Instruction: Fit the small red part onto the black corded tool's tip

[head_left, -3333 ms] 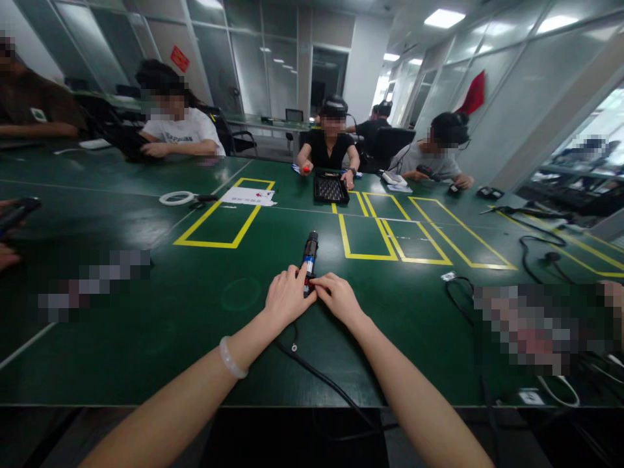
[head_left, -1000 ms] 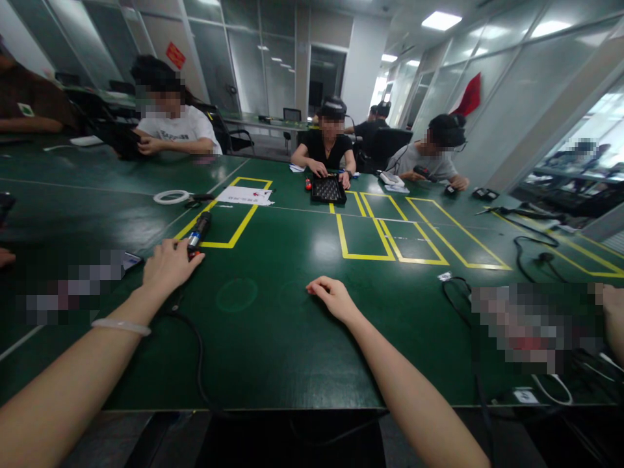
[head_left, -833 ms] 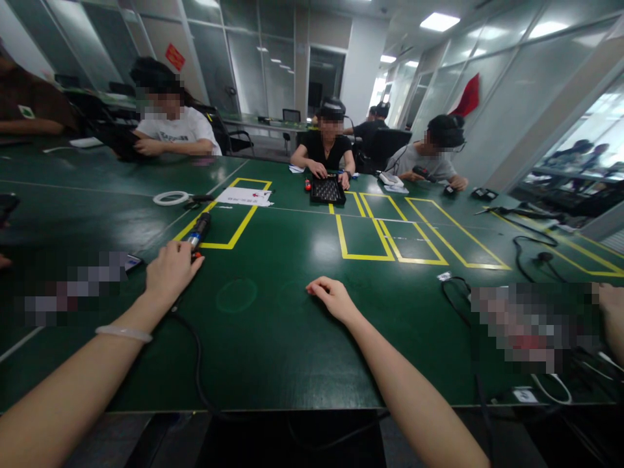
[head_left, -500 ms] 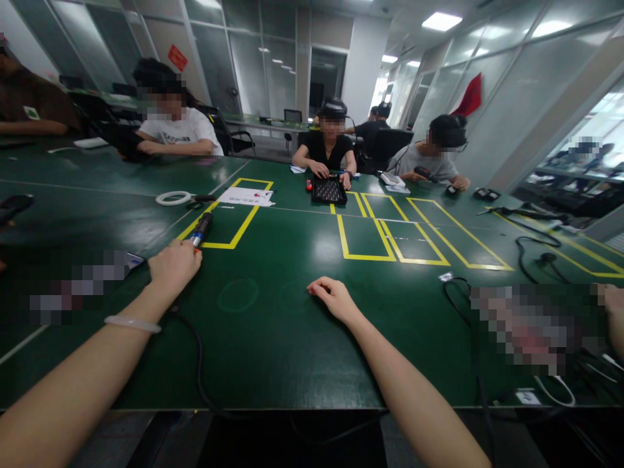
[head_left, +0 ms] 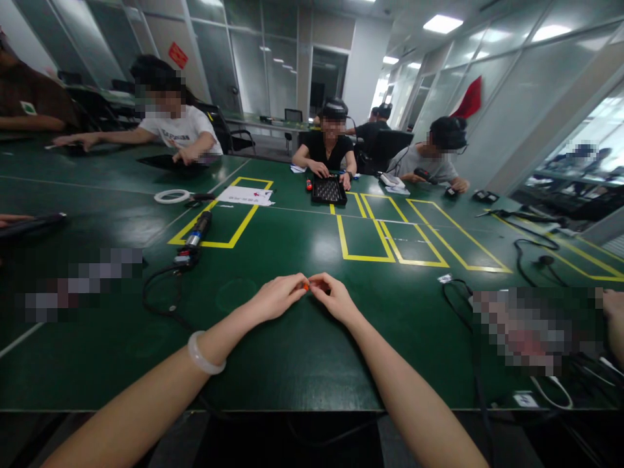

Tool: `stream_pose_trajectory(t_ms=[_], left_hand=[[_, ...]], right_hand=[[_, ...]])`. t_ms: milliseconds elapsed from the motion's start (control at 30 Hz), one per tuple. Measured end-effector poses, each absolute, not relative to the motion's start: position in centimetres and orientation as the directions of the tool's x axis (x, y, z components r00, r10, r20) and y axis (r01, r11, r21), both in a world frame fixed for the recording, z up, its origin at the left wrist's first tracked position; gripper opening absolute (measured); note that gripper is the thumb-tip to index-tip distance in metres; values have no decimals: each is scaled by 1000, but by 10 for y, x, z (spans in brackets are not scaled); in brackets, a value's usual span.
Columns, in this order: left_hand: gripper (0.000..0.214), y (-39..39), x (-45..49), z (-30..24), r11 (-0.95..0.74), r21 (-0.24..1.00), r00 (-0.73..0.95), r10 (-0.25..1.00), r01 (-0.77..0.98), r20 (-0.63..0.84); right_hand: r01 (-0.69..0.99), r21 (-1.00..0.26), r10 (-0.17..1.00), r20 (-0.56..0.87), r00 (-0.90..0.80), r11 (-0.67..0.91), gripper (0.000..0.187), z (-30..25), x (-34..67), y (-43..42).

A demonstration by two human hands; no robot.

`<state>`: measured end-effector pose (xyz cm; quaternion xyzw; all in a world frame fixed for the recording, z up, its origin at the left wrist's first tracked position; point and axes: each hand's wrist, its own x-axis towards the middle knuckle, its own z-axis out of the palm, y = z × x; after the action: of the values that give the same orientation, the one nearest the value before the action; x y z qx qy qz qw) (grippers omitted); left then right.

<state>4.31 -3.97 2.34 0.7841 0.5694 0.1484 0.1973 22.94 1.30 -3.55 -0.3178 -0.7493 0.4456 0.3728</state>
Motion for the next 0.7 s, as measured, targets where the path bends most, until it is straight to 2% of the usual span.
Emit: stream_pose_trajectory(t_ms=[167, 433, 700], left_hand=[[34, -43, 49, 1, -317, 623, 348, 935, 715, 76], [32, -47, 49, 1, -349, 660, 369, 922, 665, 116], [31, -47, 48, 2, -329, 707, 322, 935, 627, 149]], right_hand=[[74, -938, 816, 255, -518, 340, 25, -40, 228, 16], [30, -957, 802, 225, -554, 289, 27, -37, 229, 14], [35, -956, 822, 231, -520, 291, 17, -37, 224, 15]])
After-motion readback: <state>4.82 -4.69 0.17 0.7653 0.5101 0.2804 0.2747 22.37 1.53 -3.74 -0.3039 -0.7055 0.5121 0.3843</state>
